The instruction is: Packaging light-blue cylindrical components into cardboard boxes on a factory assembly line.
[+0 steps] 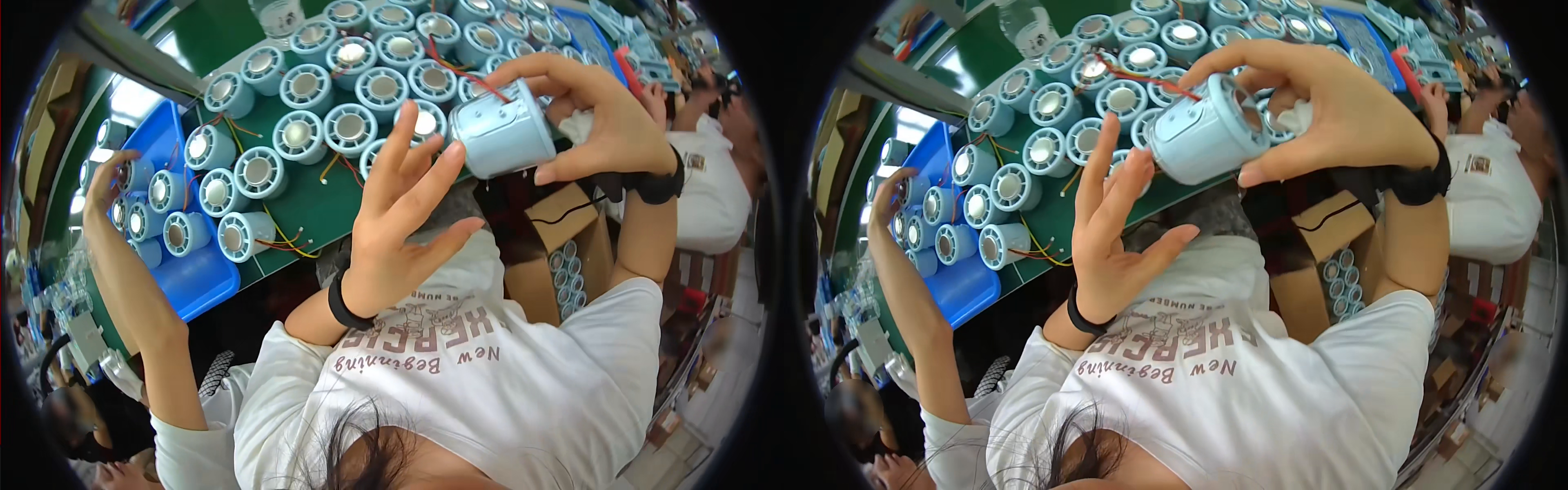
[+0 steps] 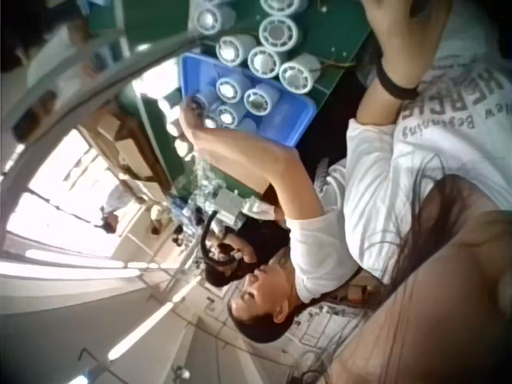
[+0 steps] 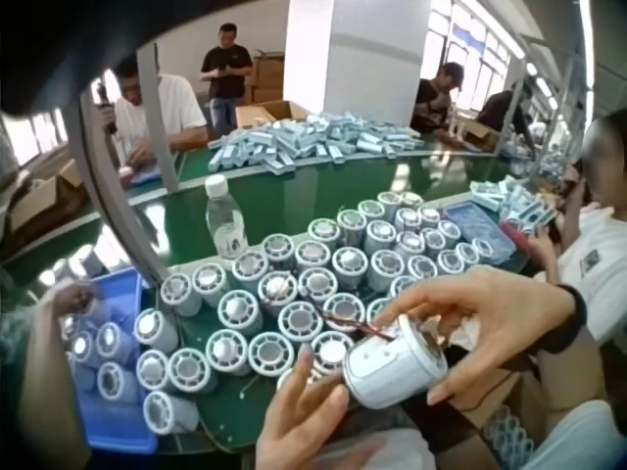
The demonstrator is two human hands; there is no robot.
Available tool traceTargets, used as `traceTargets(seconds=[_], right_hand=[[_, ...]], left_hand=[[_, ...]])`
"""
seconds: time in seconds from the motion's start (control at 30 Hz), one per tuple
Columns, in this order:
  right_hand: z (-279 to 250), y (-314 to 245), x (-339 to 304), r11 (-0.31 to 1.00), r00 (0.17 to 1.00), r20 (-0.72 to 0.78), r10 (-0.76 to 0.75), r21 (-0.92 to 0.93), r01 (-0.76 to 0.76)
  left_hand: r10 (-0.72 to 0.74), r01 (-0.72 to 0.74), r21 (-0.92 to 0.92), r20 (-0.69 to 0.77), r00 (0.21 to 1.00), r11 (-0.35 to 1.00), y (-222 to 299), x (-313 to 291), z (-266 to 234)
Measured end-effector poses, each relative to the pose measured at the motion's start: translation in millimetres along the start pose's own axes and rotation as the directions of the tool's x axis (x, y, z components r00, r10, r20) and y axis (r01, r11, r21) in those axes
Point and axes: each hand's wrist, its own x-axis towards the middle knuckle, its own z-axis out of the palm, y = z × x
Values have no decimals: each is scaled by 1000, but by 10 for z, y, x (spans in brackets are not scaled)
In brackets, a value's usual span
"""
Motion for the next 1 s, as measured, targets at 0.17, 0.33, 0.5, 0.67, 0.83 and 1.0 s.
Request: traceTargets(seconds=[0.17,0.33,0.5,0.67,0.83,1.0], right_hand=[[594,338,-385,919,992,-100,79,392,-34],[715,618,-846,810,934,-139,329,549,-203],[751,635,-1003,924,936,-238,259,344,-168],[824,715,-1100,909,927,-286,243,399,-116],[904,781,-1080,974,937,-344,63,224,16],[975,792,-1098,952,930,-354,105,307,10]], left_hand=[[-69,76,-98,69,995,992,-224,-184,346],[-462,491,-690,249,851,532,-61,-121,550],[-487,703,-682,554,675,199,-105,-63,542],[-478,822,-568,714,512,31,-123,18,568],[-404,854,-478,836,372,-203,-228,8,591],[-402,893,-420,855,328,-165,-202,34,711]])
